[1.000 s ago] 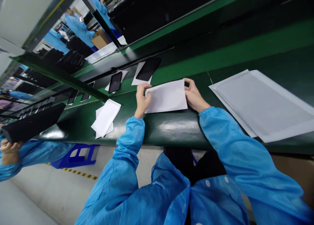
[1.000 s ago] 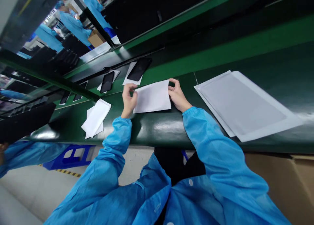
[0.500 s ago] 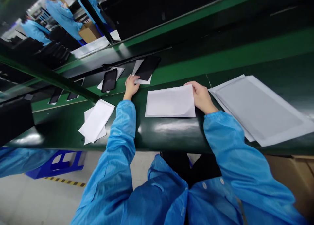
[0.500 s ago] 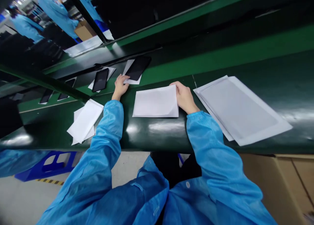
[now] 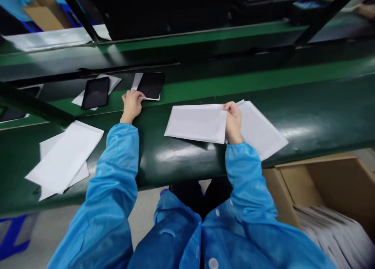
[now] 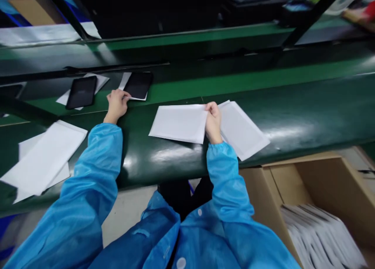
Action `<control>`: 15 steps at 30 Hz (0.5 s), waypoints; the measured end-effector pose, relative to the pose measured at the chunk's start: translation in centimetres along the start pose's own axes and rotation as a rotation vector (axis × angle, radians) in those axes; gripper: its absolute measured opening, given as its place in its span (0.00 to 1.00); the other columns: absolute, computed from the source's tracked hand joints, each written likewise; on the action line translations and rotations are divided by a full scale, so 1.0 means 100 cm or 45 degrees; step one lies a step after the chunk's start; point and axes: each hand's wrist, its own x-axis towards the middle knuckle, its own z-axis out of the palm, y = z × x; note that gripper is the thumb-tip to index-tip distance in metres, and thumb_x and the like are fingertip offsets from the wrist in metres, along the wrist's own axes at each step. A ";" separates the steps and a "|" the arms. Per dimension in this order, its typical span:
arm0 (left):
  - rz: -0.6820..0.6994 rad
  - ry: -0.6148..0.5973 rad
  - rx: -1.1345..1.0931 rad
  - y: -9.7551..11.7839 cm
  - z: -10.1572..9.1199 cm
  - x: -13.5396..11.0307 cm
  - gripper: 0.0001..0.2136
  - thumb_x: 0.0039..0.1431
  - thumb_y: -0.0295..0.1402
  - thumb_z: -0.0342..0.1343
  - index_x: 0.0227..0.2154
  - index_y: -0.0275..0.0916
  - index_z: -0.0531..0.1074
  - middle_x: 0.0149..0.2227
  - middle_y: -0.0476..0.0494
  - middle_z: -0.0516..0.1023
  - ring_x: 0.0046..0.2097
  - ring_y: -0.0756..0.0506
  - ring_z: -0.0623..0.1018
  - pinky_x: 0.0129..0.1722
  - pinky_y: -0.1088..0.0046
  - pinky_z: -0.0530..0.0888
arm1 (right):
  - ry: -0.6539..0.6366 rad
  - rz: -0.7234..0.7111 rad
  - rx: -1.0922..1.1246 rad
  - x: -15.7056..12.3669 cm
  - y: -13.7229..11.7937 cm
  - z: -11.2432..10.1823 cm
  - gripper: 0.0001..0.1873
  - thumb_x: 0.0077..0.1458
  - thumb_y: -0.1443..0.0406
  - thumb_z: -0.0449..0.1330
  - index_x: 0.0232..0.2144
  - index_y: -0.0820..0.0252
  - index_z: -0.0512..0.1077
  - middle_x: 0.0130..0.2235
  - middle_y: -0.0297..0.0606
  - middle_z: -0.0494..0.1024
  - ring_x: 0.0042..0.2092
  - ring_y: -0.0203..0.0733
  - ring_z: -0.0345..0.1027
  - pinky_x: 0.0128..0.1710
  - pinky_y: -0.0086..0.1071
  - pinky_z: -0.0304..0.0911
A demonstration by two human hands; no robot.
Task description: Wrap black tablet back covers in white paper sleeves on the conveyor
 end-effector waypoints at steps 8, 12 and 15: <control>0.046 0.217 -0.102 0.027 -0.002 -0.009 0.09 0.71 0.29 0.47 0.43 0.39 0.73 0.53 0.31 0.76 0.60 0.29 0.71 0.66 0.41 0.60 | 0.839 -0.387 -0.283 -0.048 -0.039 -0.150 0.19 0.44 0.61 0.64 0.26 0.51 0.53 0.31 0.33 0.64 0.36 0.45 0.67 0.39 0.41 0.68; 0.105 0.317 -0.173 0.050 0.012 -0.019 0.10 0.72 0.31 0.47 0.44 0.39 0.74 0.52 0.32 0.76 0.60 0.30 0.71 0.65 0.43 0.60 | 0.969 -0.394 -0.395 -0.057 -0.032 -0.196 0.20 0.44 0.57 0.62 0.27 0.49 0.50 0.30 0.33 0.54 0.34 0.46 0.60 0.37 0.44 0.65; 0.217 0.321 -0.184 0.075 0.021 -0.040 0.11 0.72 0.30 0.46 0.45 0.39 0.75 0.50 0.32 0.77 0.57 0.31 0.71 0.62 0.46 0.61 | 0.749 -0.263 -0.434 -0.060 -0.021 -0.208 0.21 0.49 0.54 0.58 0.29 0.49 0.46 0.32 0.33 0.50 0.37 0.48 0.61 0.37 0.42 0.63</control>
